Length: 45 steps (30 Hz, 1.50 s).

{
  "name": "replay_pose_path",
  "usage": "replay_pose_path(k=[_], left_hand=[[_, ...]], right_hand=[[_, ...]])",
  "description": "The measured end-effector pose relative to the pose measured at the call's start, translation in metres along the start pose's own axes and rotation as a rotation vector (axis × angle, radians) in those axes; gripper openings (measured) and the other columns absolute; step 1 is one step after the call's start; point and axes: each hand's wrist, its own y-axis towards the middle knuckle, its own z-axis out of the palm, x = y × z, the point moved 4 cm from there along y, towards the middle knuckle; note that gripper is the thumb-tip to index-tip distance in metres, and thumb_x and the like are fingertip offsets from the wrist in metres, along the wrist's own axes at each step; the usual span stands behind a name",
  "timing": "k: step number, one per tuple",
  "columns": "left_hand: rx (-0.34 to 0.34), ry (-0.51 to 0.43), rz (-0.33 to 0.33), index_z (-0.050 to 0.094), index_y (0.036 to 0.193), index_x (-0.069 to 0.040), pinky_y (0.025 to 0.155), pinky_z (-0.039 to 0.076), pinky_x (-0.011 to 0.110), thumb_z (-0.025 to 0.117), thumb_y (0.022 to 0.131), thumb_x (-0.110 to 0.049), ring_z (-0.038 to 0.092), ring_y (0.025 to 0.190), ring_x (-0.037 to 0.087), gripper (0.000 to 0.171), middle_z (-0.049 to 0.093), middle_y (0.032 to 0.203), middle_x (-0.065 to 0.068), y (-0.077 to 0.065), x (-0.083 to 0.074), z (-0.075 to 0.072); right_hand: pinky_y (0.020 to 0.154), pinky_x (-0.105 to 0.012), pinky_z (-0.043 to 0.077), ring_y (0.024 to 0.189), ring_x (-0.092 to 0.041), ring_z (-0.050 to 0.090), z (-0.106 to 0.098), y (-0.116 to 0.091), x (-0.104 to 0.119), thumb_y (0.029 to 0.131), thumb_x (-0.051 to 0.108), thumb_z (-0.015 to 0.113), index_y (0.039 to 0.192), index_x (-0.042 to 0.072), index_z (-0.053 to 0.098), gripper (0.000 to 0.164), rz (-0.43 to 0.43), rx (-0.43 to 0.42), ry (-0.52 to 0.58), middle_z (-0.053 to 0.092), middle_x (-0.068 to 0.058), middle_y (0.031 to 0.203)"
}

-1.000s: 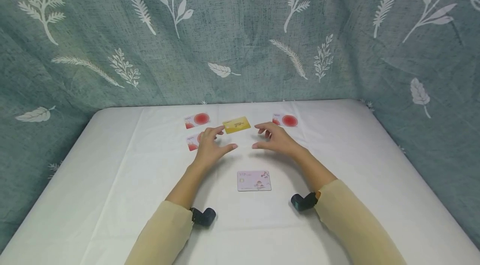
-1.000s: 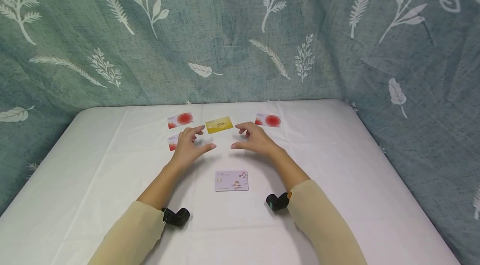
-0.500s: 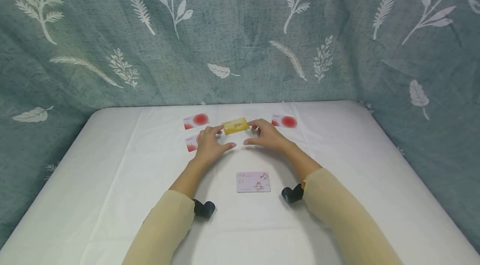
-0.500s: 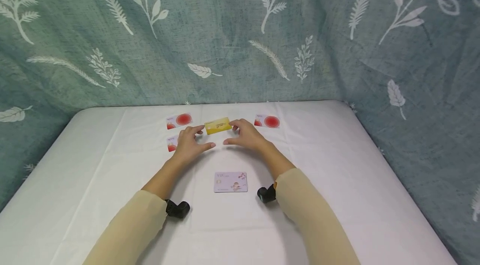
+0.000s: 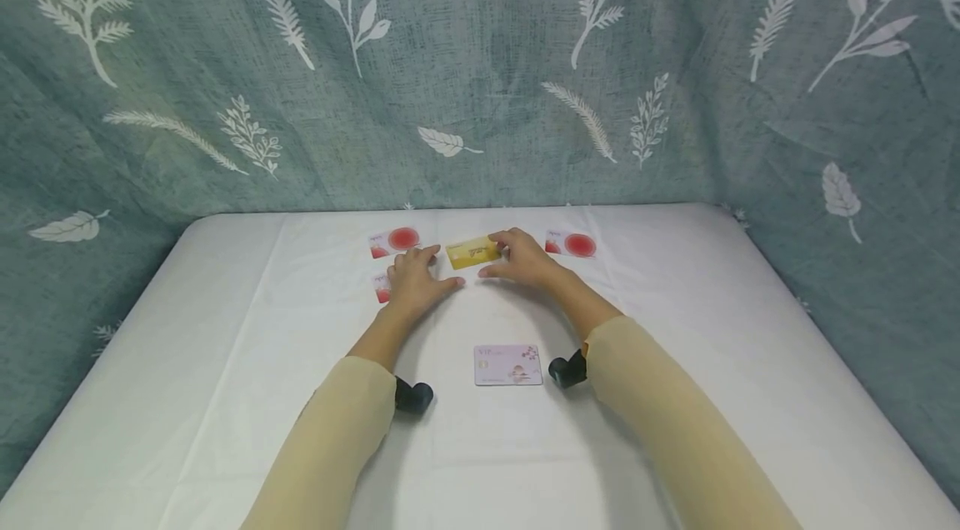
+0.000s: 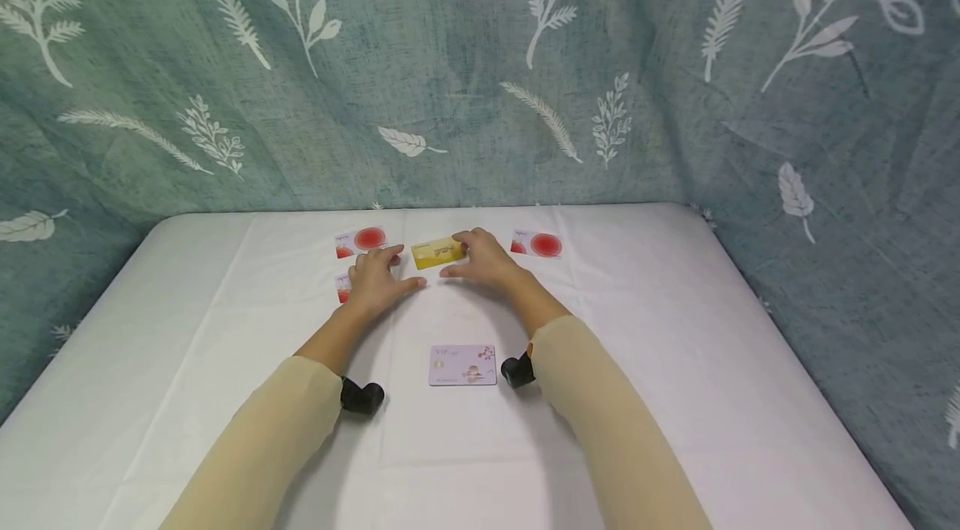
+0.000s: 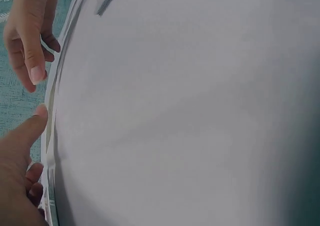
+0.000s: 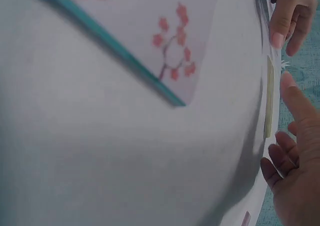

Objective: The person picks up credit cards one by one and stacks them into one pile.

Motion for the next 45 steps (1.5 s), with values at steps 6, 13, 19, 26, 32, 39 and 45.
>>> replay_pose_path(k=[6, 13, 19, 26, 32, 39, 45], left_hand=[[0.021, 0.027, -0.036, 0.046, 0.139, -0.012, 0.098, 0.025, 0.050, 0.073, 0.078, -0.043, 0.038, 0.119, 0.033, 0.073, 0.051, 0.126, 0.014, 0.010, -0.002, -0.002], [0.069, 0.060, -0.109, 0.044, 0.142, -0.014, 0.099, 0.025, 0.050, 0.069, 0.083, -0.041, 0.036, 0.120, 0.033, 0.069, 0.045, 0.134, 0.016, 0.017, -0.004, 0.002], [0.130, 0.160, -0.110, 0.041, 0.144, -0.017, 0.099, 0.025, 0.049, 0.062, 0.087, -0.046, 0.034, 0.122, 0.033, 0.067, 0.041, 0.135, 0.017, 0.020, -0.008, 0.007], [0.164, 0.202, -0.093, 0.042, 0.143, -0.019, 0.095, 0.026, 0.047, 0.059, 0.089, -0.046, 0.034, 0.115, 0.030, 0.063, 0.042, 0.127, 0.014, 0.020, -0.007, 0.010], [0.145, 0.165, -0.090, 0.045, 0.141, -0.021, 0.095, 0.026, 0.046, 0.059, 0.089, -0.046, 0.035, 0.112, 0.029, 0.060, 0.042, 0.123, 0.013, 0.019, -0.005, 0.008], [0.151, 0.160, -0.038, 0.048, 0.140, -0.020, 0.095, 0.024, 0.046, 0.061, 0.089, -0.045, 0.034, 0.111, 0.029, 0.058, 0.041, 0.122, 0.012, 0.016, -0.003, 0.004], [0.141, 0.139, -0.008, 0.050, 0.138, -0.021, 0.094, 0.024, 0.046, 0.062, 0.088, -0.042, 0.033, 0.111, 0.029, 0.055, 0.041, 0.121, 0.014, 0.012, -0.002, 0.004]], right_hand=[[0.099, -0.044, 0.038, 0.114, -0.031, 0.046, 0.002, 0.010, 0.001, 0.081, 0.043, 0.072, 0.140, 0.010, 0.045, 0.073, 0.052, 0.005, -0.048, 0.049, -0.017, 0.123], [0.099, -0.045, 0.038, 0.115, -0.032, 0.046, 0.005, 0.014, -0.001, 0.082, 0.044, 0.070, 0.145, 0.009, 0.036, 0.080, 0.124, 0.040, -0.064, 0.047, -0.018, 0.126], [0.102, -0.045, 0.036, 0.121, -0.033, 0.041, 0.005, 0.016, -0.003, 0.084, 0.048, 0.066, 0.147, 0.011, 0.033, 0.081, 0.170, 0.092, -0.114, 0.040, -0.020, 0.133], [0.100, -0.044, 0.035, 0.120, -0.031, 0.039, 0.005, 0.018, -0.002, 0.085, 0.047, 0.064, 0.148, 0.016, 0.033, 0.076, 0.208, 0.160, -0.111, 0.037, -0.019, 0.133], [0.103, -0.044, 0.034, 0.121, -0.031, 0.039, 0.005, 0.018, -0.005, 0.088, 0.038, 0.063, 0.147, 0.014, 0.036, 0.069, 0.194, 0.161, -0.051, 0.038, -0.018, 0.133], [0.101, -0.043, 0.036, 0.117, -0.031, 0.043, 0.007, 0.013, -0.007, 0.091, 0.029, 0.061, 0.144, 0.010, 0.040, 0.060, 0.142, 0.131, 0.002, 0.041, -0.019, 0.130], [0.097, -0.040, 0.038, 0.108, -0.027, 0.045, 0.005, 0.009, -0.012, 0.091, 0.026, 0.061, 0.142, 0.009, 0.042, 0.057, 0.132, 0.149, 0.033, 0.042, -0.018, 0.125]])
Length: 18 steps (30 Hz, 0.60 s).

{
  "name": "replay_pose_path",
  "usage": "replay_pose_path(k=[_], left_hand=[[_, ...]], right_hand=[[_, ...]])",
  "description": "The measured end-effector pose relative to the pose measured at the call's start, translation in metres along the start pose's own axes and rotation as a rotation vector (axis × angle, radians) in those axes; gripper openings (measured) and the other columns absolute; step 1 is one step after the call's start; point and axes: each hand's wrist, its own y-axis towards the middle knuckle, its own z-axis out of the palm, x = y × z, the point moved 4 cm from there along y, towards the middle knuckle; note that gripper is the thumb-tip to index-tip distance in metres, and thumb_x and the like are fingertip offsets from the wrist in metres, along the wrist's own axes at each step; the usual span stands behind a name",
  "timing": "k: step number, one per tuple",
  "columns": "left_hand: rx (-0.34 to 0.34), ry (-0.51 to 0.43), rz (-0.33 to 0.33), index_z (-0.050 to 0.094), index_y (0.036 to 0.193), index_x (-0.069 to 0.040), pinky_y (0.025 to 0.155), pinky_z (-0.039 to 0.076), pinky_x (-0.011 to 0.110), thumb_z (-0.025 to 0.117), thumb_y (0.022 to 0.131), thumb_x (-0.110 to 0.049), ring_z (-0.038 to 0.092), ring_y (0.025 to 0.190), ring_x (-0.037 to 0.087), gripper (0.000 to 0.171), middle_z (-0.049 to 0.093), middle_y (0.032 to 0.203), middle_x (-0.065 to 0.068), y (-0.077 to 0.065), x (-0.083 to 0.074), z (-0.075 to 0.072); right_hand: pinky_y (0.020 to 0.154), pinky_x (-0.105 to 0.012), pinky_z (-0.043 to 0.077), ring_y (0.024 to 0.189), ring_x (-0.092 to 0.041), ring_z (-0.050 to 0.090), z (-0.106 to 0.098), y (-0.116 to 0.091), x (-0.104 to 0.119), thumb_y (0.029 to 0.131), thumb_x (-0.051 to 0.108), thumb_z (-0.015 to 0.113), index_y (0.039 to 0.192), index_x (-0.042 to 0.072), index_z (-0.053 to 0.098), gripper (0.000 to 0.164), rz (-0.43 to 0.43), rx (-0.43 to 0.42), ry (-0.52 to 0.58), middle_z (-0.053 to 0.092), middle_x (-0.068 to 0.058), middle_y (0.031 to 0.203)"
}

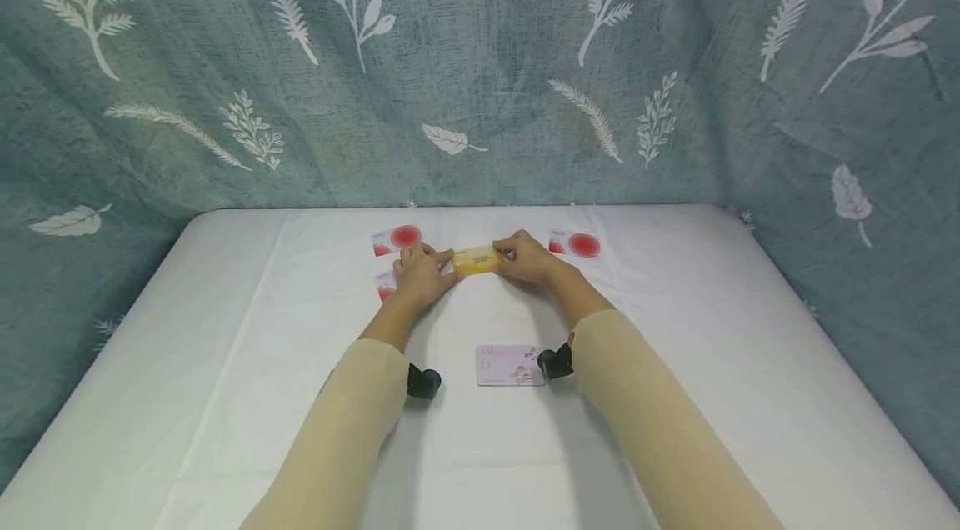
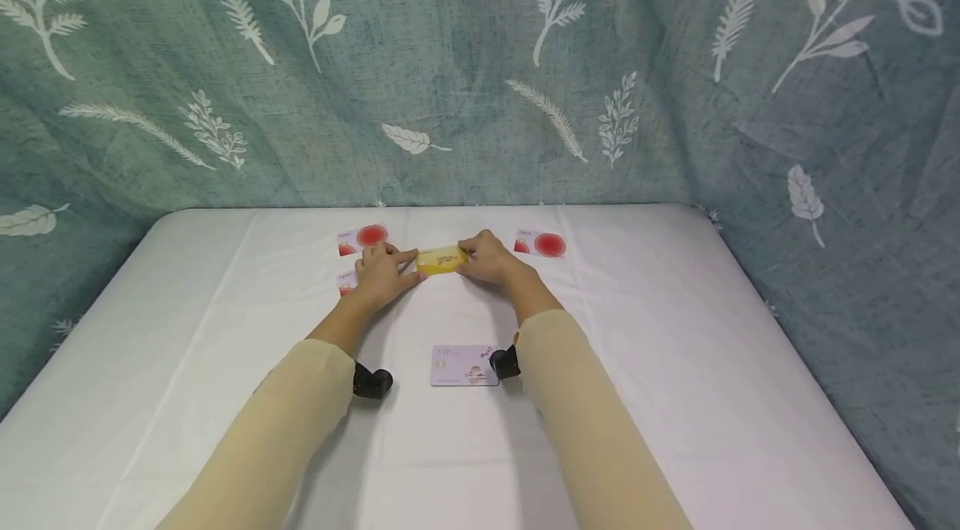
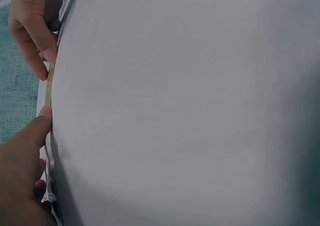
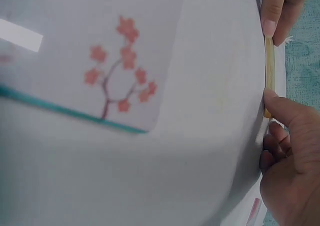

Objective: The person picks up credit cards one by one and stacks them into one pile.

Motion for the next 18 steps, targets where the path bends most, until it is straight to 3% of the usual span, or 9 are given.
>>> replay_pose_path(k=[18], left_hand=[[0.041, -0.014, 0.008, 0.045, 0.142, -0.025, 0.093, 0.022, 0.044, 0.060, 0.089, -0.044, 0.031, 0.106, 0.029, 0.058, 0.038, 0.120, 0.012, -0.001, 0.003, 0.004]], right_hand=[[0.077, -0.030, 0.038, 0.091, -0.021, 0.042, 0.000, -0.011, -0.007, 0.086, 0.021, 0.069, 0.132, 0.005, 0.055, 0.050, -0.071, -0.055, 0.091, 0.048, -0.013, 0.107]])
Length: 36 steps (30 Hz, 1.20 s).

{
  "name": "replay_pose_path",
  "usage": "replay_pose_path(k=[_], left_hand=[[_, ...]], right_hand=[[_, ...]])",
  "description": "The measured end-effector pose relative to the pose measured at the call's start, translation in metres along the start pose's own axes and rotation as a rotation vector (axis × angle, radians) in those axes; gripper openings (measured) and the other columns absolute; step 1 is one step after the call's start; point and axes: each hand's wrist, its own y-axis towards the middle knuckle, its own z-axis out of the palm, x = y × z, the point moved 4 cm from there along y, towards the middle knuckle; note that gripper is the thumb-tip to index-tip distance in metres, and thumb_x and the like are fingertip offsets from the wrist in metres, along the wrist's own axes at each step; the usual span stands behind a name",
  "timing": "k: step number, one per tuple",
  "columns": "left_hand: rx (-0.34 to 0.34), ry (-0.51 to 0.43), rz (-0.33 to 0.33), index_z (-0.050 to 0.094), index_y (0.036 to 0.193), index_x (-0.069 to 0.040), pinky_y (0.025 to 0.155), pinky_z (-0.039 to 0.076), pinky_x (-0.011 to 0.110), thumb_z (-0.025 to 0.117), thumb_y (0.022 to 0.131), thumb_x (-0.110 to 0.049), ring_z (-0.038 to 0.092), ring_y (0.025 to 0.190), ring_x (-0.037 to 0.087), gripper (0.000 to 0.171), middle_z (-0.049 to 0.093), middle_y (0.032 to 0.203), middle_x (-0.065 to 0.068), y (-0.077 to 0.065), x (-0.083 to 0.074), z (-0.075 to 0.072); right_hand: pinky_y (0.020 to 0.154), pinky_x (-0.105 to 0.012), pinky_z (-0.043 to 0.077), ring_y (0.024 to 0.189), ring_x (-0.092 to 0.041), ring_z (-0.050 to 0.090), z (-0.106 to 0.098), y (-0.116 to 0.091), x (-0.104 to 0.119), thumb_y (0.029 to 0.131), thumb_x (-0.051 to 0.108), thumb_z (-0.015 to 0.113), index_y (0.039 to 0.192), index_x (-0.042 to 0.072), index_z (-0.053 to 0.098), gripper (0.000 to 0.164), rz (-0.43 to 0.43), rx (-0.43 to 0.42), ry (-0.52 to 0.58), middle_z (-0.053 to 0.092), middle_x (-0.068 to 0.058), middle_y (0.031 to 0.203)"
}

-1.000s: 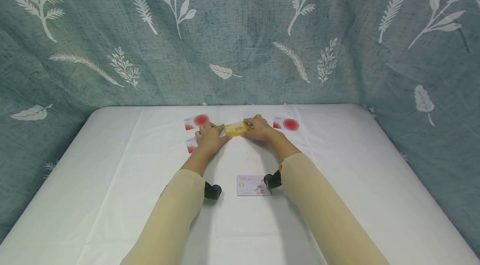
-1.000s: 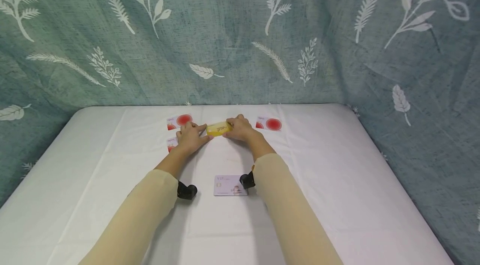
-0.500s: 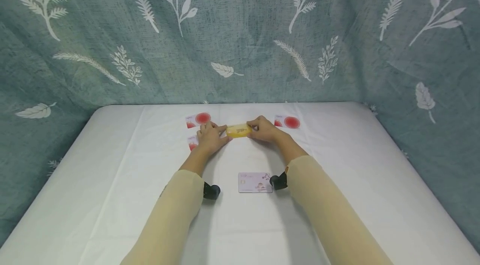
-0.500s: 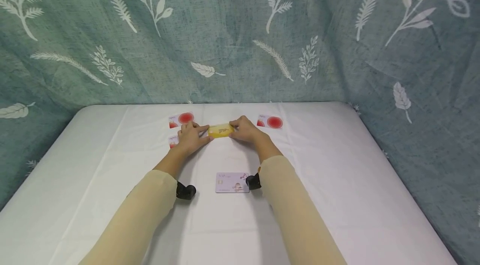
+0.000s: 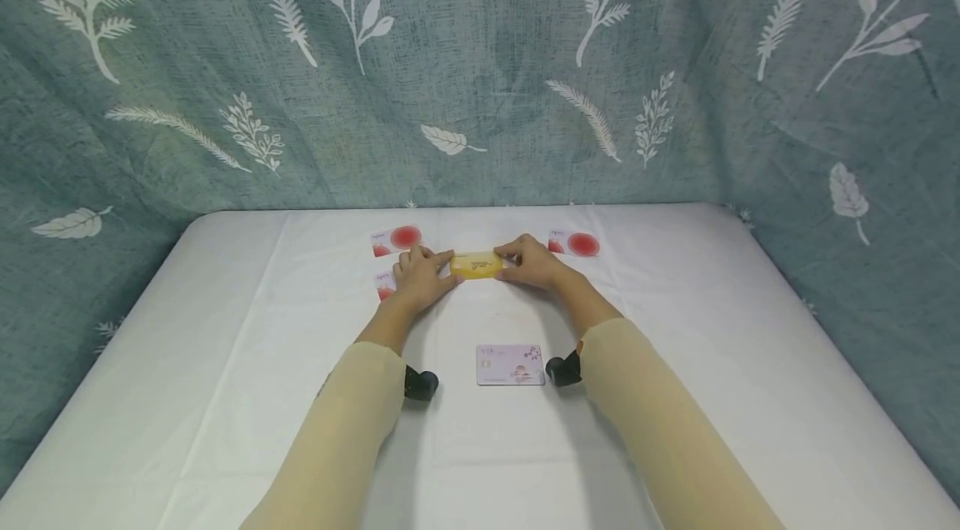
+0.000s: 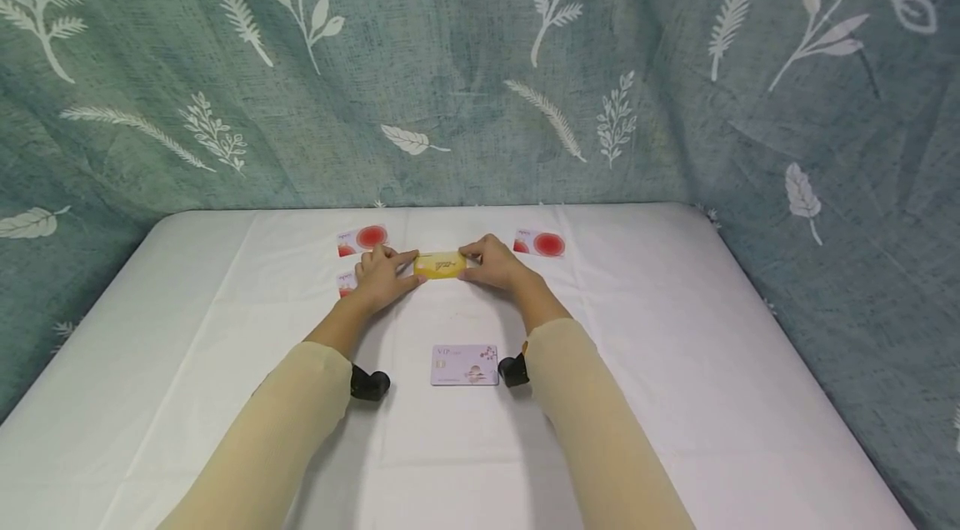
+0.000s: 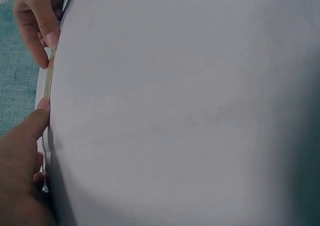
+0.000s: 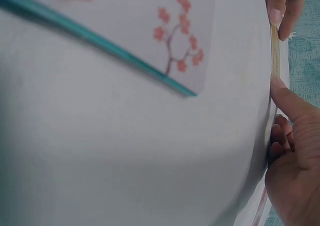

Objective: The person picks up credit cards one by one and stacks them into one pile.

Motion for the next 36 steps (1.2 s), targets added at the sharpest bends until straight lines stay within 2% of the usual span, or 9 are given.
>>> replay_pose_path(k=[5, 8, 12, 17, 28, 36], left_hand=[[0.016, -0.020, -0.001, 0.047, 0.140, -0.027, 0.096, 0.023, 0.045, 0.062, 0.088, -0.044, 0.032, 0.110, 0.029, 0.056, 0.039, 0.124, 0.012, 0.0008, 0.0022, 0.0003], [0.022, -0.028, -0.001, 0.048, 0.139, -0.028, 0.096, 0.024, 0.045, 0.063, 0.087, -0.044, 0.033, 0.111, 0.029, 0.056, 0.040, 0.124, 0.011, 0.0013, 0.0024, 0.0000], [0.021, -0.037, 0.002, 0.050, 0.138, -0.028, 0.097, 0.024, 0.045, 0.066, 0.086, -0.044, 0.033, 0.113, 0.029, 0.057, 0.040, 0.125, 0.011, 0.0001, 0.0007, -0.0016], [0.010, -0.060, 0.005, 0.054, 0.135, -0.024, 0.098, 0.026, 0.046, 0.069, 0.084, -0.041, 0.034, 0.115, 0.030, 0.056, 0.043, 0.126, 0.013, -0.0030, 0.0001, -0.0030], [-0.018, -0.113, -0.001, 0.059, 0.127, -0.020, 0.097, 0.025, 0.044, 0.074, 0.080, -0.038, 0.037, 0.110, 0.028, 0.053, 0.047, 0.118, 0.010, -0.0012, 0.0036, -0.0039], [-0.043, -0.161, 0.000, 0.057, 0.124, -0.018, 0.094, 0.026, 0.042, 0.077, 0.078, -0.034, 0.041, 0.104, 0.026, 0.052, 0.052, 0.109, 0.006, -0.0006, 0.0016, -0.0046]], right_hand=[[0.073, -0.031, 0.039, 0.084, -0.021, 0.044, -0.0028, 0.0003, -0.0058, 0.082, 0.029, 0.074, 0.124, 0.008, 0.063, 0.049, -0.048, -0.017, 0.020, 0.053, -0.011, 0.101], [0.073, -0.032, 0.040, 0.083, -0.021, 0.043, -0.0052, -0.0019, -0.0071, 0.079, 0.033, 0.076, 0.122, 0.009, 0.065, 0.050, -0.049, -0.019, 0.034, 0.052, -0.009, 0.099], [0.076, -0.033, 0.039, 0.087, -0.022, 0.044, -0.0062, -0.0053, -0.0063, 0.079, 0.027, 0.077, 0.122, 0.008, 0.064, 0.049, -0.013, -0.030, 0.039, 0.052, -0.011, 0.100], [0.075, -0.028, 0.039, 0.086, -0.020, 0.044, -0.0047, -0.0081, -0.0046, 0.080, 0.019, 0.076, 0.121, 0.004, 0.062, 0.046, -0.004, -0.034, 0.050, 0.053, -0.010, 0.101], [0.076, -0.029, 0.038, 0.086, -0.020, 0.043, -0.0027, -0.0072, -0.0044, 0.079, 0.016, 0.077, 0.117, 0.003, 0.059, 0.044, 0.030, -0.026, 0.113, 0.051, -0.009, 0.101], [0.075, -0.028, 0.037, 0.084, -0.019, 0.041, -0.0002, -0.0039, -0.0111, 0.076, 0.009, 0.079, 0.116, 0.003, 0.056, 0.047, 0.024, -0.055, 0.213, 0.051, -0.008, 0.099]])
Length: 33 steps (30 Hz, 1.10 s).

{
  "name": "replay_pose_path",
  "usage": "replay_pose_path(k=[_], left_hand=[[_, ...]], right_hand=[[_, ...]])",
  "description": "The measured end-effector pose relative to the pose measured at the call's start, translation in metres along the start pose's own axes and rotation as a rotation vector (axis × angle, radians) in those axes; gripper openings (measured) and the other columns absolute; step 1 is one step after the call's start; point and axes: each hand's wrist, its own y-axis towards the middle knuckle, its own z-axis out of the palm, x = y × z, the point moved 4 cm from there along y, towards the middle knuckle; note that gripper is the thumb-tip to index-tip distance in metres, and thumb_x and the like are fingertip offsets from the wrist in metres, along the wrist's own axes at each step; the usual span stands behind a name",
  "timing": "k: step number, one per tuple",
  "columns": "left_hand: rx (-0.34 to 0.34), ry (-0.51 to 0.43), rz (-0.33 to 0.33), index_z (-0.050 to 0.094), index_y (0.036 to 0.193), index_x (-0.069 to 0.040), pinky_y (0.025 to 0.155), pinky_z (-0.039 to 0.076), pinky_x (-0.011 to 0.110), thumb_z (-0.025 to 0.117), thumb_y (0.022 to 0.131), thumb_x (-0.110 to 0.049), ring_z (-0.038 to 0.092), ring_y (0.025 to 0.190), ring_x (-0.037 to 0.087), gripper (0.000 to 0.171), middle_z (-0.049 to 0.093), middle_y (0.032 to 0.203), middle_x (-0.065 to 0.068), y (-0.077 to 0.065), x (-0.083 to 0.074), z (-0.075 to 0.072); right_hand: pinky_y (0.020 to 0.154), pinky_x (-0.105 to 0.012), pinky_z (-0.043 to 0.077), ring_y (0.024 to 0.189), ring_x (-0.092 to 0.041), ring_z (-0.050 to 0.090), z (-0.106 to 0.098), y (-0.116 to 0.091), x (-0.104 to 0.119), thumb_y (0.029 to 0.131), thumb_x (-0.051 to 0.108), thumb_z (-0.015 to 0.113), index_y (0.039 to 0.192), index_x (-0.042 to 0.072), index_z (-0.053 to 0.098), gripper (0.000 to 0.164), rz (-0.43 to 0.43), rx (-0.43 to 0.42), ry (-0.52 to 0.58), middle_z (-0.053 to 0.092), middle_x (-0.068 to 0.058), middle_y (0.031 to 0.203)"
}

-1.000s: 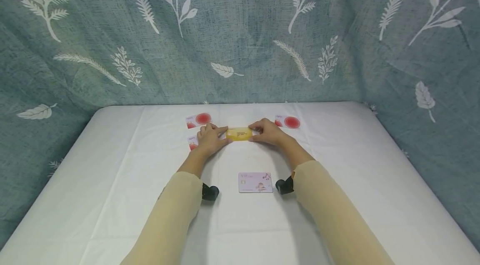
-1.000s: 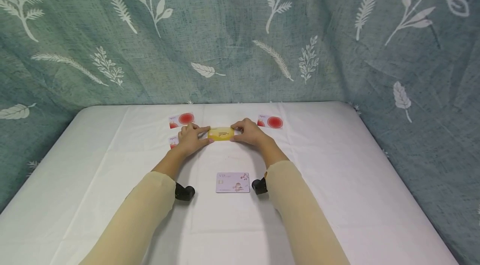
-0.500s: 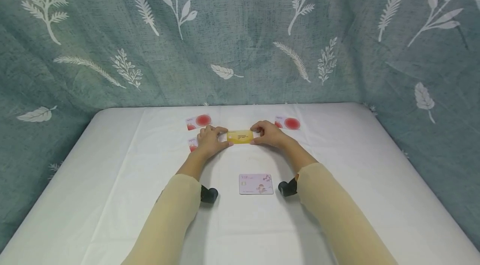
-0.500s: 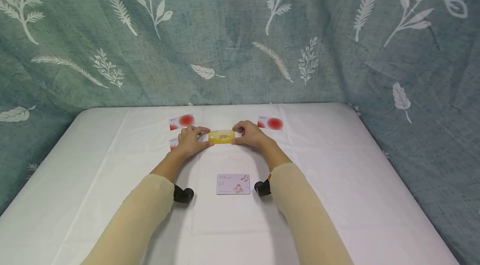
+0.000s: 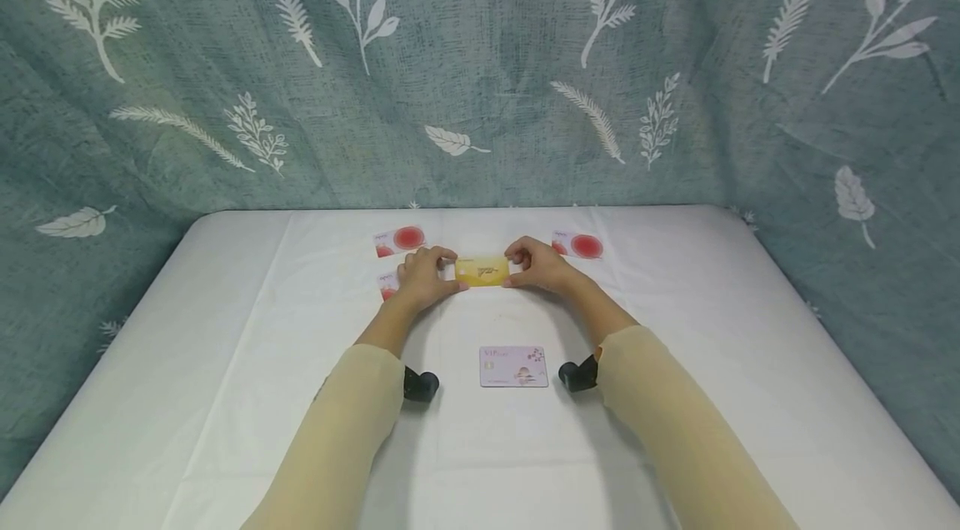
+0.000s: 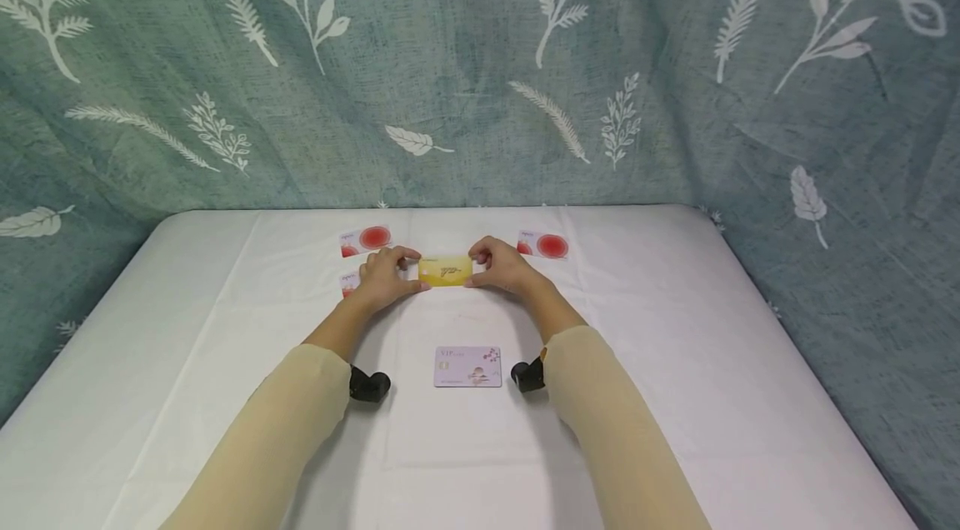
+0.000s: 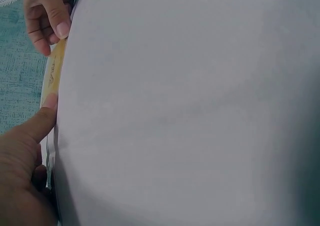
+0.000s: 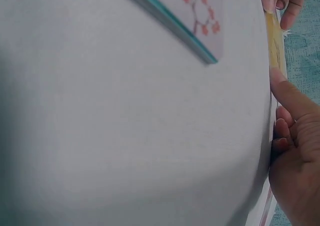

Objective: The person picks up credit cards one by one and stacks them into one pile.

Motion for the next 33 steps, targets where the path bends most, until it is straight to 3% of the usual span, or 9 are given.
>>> replay_pose_path(k=[8, 14, 21, 27, 33], left_hand=[[-0.031, -0.065, 0.014, 0.053, 0.125, -0.016, 0.095, 0.025, 0.042, 0.079, 0.076, -0.027, 0.044, 0.103, 0.022, 0.057, 0.059, 0.106, 0.001, 0.000, -0.002, 0.000], [-0.034, -0.089, 0.030, 0.048, 0.128, -0.015, 0.098, 0.023, 0.042, 0.079, 0.077, -0.023, 0.049, 0.101, 0.022, 0.061, 0.064, 0.102, 0.001, 0.000, -0.003, 0.002], [-0.036, -0.023, 0.076, 0.051, 0.132, -0.016, 0.095, 0.026, 0.042, 0.077, 0.078, -0.026, 0.051, 0.097, 0.023, 0.061, 0.066, 0.098, 0.000, -0.002, -0.002, 0.003], [0.005, 0.011, 0.063, 0.052, 0.135, -0.020, 0.095, 0.028, 0.043, 0.079, 0.075, -0.034, 0.047, 0.098, 0.023, 0.067, 0.062, 0.098, -0.001, -0.003, -0.004, 0.003], [0.039, -0.010, 0.084, 0.054, 0.132, -0.017, 0.091, 0.029, 0.042, 0.081, 0.073, -0.033, 0.045, 0.097, 0.023, 0.067, 0.060, 0.095, -0.001, -0.003, -0.004, 0.004]], right_hand=[[0.073, -0.027, 0.038, 0.081, -0.018, 0.044, 0.001, -0.002, 0.002, 0.070, 0.006, 0.082, 0.116, 0.003, 0.054, 0.054, -0.008, -0.056, 0.065, 0.058, -0.010, 0.102], [0.068, -0.025, 0.038, 0.076, -0.017, 0.044, 0.003, -0.006, 0.003, 0.074, 0.005, 0.079, 0.122, 0.004, 0.057, 0.053, -0.036, -0.064, 0.092, 0.058, -0.010, 0.100], [0.066, -0.025, 0.037, 0.076, -0.016, 0.042, 0.007, -0.010, 0.005, 0.074, 0.011, 0.080, 0.132, 0.004, 0.054, 0.063, -0.059, -0.029, 0.041, 0.057, -0.010, 0.103], [0.070, -0.027, 0.037, 0.081, -0.018, 0.043, 0.009, -0.008, 0.007, 0.074, 0.014, 0.081, 0.134, 0.005, 0.051, 0.068, -0.038, -0.018, -0.031, 0.054, -0.008, 0.102], [0.071, -0.028, 0.038, 0.082, -0.019, 0.045, 0.006, -0.012, 0.008, 0.074, 0.017, 0.081, 0.132, 0.005, 0.053, 0.065, -0.025, -0.009, -0.087, 0.053, -0.007, 0.099]])
